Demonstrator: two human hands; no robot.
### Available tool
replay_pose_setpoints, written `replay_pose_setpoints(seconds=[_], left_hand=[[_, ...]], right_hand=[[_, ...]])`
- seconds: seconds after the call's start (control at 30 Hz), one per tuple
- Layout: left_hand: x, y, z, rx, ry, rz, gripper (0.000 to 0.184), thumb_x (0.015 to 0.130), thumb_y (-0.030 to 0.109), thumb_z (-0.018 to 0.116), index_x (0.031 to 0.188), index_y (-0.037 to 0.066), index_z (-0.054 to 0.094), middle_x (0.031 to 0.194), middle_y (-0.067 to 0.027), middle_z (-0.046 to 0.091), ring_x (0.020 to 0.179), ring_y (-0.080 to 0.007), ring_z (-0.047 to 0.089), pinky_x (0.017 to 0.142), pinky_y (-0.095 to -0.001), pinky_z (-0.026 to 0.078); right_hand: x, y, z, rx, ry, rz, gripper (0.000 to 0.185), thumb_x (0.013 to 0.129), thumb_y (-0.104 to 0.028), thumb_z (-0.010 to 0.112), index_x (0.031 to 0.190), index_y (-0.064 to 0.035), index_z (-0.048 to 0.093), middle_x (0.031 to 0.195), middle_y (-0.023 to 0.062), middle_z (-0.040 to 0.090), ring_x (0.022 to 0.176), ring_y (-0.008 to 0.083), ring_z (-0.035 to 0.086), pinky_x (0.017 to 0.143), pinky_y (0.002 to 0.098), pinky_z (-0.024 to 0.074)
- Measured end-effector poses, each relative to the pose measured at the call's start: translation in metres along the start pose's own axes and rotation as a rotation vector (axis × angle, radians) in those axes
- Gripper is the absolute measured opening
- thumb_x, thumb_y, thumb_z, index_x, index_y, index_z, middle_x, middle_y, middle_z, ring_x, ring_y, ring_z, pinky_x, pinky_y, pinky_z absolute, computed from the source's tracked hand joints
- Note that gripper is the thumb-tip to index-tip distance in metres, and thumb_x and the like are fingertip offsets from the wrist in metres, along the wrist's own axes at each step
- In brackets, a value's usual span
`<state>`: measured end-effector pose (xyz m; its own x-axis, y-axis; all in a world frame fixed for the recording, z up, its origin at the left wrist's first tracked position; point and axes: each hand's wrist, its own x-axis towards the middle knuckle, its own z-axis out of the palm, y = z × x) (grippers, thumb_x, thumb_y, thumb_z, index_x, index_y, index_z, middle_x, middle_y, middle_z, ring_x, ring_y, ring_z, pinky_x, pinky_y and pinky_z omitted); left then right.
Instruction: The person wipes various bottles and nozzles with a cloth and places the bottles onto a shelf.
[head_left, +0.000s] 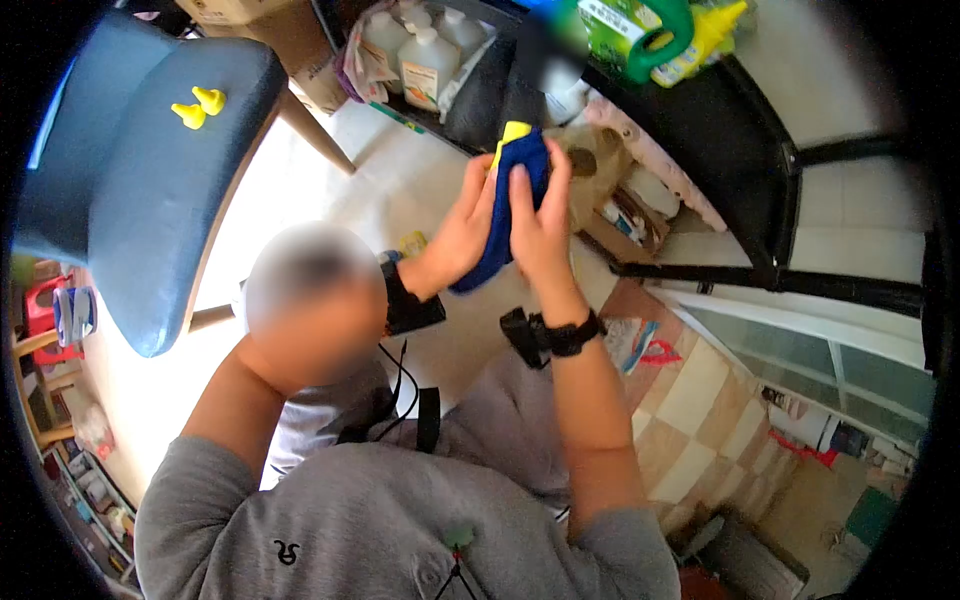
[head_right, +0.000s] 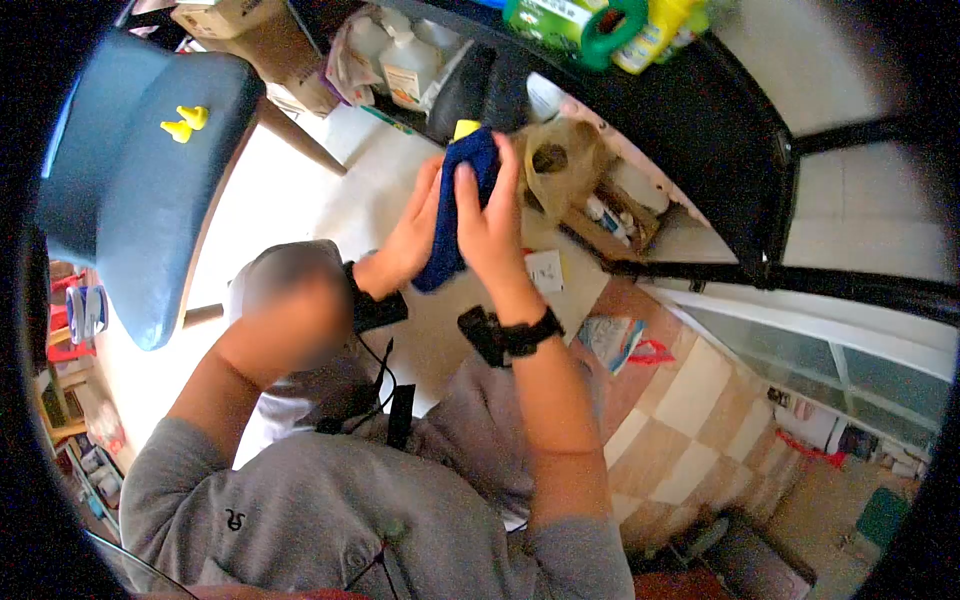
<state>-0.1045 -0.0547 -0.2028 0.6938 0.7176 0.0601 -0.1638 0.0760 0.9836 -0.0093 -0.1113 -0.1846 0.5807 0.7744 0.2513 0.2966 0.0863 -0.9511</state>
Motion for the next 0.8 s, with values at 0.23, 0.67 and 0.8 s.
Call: replay_pose_setpoints(seconds=[0.23, 0.67, 0.8], left_hand=[[0.001, 0.029, -0.012, -0.067, -0.110, -0.078, 0.039, 0.102, 0.037, 0.038, 0.125, 0.005, 0.039, 0.099, -0.0027, 0.051, 0.088, -0.0070, 0.048, 0.077, -0.0221, 0.043], [0.009, 0.046, -0.026, -0.109, -0.112, -0.158, 0.056, 0.081, 0.024, 0.074, 0.123, 0.008, 0.039, 0.094, -0.0020, 0.054, 0.083, -0.0098, 0.054, 0.069, -0.0260, 0.047], [0.008, 0.056, -0.037, -0.321, -0.117, -0.341, 0.042, 0.083, 0.022, 0.067, 0.116, 0.006, 0.048, 0.084, -0.0022, 0.055, 0.068, -0.0119, 0.057, 0.063, -0.0265, 0.047]], right_hand=[[0.029, -0.065, -0.104, -0.288, -0.088, -0.084, 0.036, 0.093, -0.022, 0.060, 0.122, -0.0026, 0.052, 0.110, 0.0066, 0.059, 0.101, 0.0145, 0.055, 0.092, 0.0279, 0.0420], [-0.034, -0.236, -0.108, -0.595, 0.189, -0.033, 0.043, 0.096, -0.020, 0.047, 0.135, -0.0017, 0.044, 0.132, 0.0222, 0.049, 0.121, 0.0303, 0.051, 0.099, 0.0429, 0.0457], [-0.054, -0.178, -0.039, 0.448, 0.076, 0.053, 0.047, 0.099, -0.032, 0.042, 0.136, -0.0040, 0.041, 0.129, 0.0193, 0.052, 0.115, 0.0280, 0.054, 0.096, 0.0419, 0.0476]])
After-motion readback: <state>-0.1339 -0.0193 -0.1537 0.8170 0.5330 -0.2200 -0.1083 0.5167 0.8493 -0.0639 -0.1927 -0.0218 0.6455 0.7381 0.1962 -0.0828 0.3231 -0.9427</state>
